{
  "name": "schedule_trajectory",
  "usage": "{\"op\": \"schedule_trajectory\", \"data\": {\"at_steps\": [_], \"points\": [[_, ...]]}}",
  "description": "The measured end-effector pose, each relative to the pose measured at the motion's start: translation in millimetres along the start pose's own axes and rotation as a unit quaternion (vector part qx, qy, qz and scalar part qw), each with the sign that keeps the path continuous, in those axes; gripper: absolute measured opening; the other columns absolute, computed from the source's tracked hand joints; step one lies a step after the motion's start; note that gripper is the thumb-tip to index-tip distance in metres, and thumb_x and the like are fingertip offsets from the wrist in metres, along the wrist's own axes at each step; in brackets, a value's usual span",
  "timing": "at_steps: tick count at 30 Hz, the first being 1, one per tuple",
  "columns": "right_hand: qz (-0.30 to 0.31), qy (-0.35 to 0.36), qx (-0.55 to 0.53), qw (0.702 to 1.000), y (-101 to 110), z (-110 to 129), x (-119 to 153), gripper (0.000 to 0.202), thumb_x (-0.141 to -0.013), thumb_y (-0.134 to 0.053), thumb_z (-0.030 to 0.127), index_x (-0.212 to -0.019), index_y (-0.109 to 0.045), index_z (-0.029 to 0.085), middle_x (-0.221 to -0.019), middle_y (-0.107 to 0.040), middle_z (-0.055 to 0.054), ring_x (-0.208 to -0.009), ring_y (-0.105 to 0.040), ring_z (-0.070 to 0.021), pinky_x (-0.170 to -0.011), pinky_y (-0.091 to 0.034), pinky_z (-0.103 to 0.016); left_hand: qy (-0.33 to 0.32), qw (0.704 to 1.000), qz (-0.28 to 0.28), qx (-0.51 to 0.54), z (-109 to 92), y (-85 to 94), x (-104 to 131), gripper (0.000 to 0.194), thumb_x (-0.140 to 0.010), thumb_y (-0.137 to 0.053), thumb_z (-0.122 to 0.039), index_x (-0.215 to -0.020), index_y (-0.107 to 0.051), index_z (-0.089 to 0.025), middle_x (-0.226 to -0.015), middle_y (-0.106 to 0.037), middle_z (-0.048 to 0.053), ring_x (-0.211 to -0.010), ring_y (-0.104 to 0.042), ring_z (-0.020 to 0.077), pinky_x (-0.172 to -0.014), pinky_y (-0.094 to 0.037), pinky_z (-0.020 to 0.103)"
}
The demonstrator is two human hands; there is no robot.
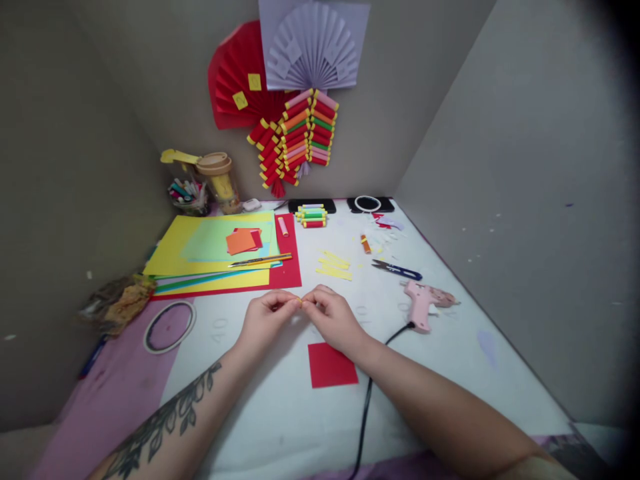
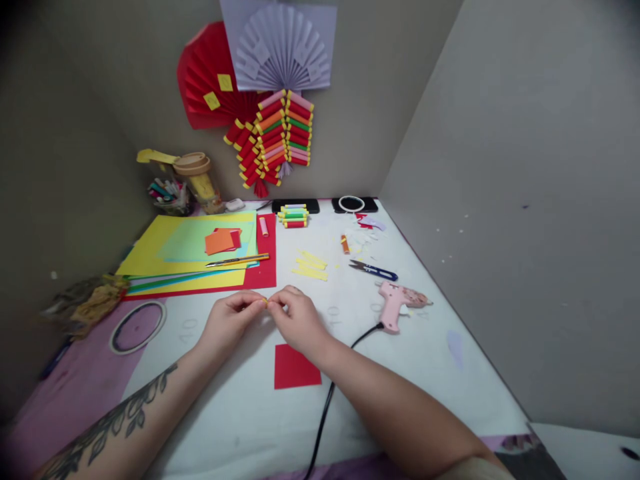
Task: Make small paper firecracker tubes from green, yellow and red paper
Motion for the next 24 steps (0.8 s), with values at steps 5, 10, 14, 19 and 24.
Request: {"op": "schedule_trajectory", "data": {"at_steps": [5, 10, 14, 19, 24], "points": [[-0.014, 0.017, 0.021, 1.000, 1.5, 2.9, 0.8, 0.013, -0.081, -0.054, 0.018, -0.069, -0.057, 0.020, -0.073, -0.055, 0.000, -0.075, -0.054, -0.0149, -0.068, -0.040, -0.026, 0.025, 0.998, -0.007, 0.055, 9.6, 0.0, -1.6, 0.022, -0.069, -0.071, -0.037, -0.073, -0.069, -0.015, -0.074, -0.069, 0.003, -0.070, -0.059, 0.0144, -0.069, -0.045, 0.025], [-0.026, 0.012, 0.032, 0.999, 2.6, 1.1, 0.2, 0.013, -0.080, -0.055, 0.017, -0.068, -0.057, 0.020, -0.072, -0.055, 0.000, -0.075, -0.054, -0.0150, -0.069, -0.041, -0.026, 0.036, 0.995, -0.020, 0.085, 15.1, 1.1, -1.6, 0.023, -0.069, -0.072, -0.038, -0.073, -0.069, -0.015, -0.075, -0.068, 0.002, -0.071, -0.058, 0.0138, -0.070, -0.044, 0.025], [-0.034, -0.002, 0.025, 0.999, 4.3, -2.0, -0.5, 0.014, -0.079, -0.055, 0.016, -0.066, -0.056, 0.020, -0.070, -0.055, 0.001, -0.072, -0.054, -0.0144, -0.066, -0.040, -0.026, 0.027, 0.994, -0.027, 0.102, 14.5, -0.5, -0.2, 0.023, -0.071, -0.070, -0.037, -0.076, -0.067, -0.015, -0.077, -0.067, 0.003, -0.074, -0.057, 0.0142, -0.073, -0.044, 0.026], [-0.024, 0.007, 0.043, 0.999, 3.8, -3.5, -1.8, 0.016, -0.079, -0.054, 0.014, -0.063, -0.054, 0.019, -0.069, -0.053, 0.001, -0.071, -0.053, -0.0142, -0.066, -0.040, -0.026, -0.012, 1.000, -0.005, 0.012, 2.4, -4.4, 0.3, 0.021, -0.077, -0.061, -0.037, -0.077, -0.061, -0.016, -0.074, -0.063, 0.001, -0.068, -0.054, 0.0124, -0.065, -0.042, 0.023], [0.017, 0.055, 0.118, 0.991, -3.5, 0.4, -2.0, 0.015, -0.078, -0.054, 0.011, -0.066, -0.057, 0.019, -0.072, -0.056, -0.001, -0.075, -0.053, -0.0159, -0.070, -0.040, -0.028, -0.074, 0.982, 0.067, -0.159, -8.9, -13.9, -1.5, 0.019, -0.078, -0.058, -0.035, -0.083, -0.063, -0.017, -0.075, -0.062, 0.001, -0.065, -0.051, 0.0127, -0.060, -0.039, 0.023]]}}
Point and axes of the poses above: each hand's wrist, its own x-axis away from the middle knuckle, its own y-axis out of the back of the hand, z = x × y, the point moved 10 cm from there along -x, towards the middle knuckle
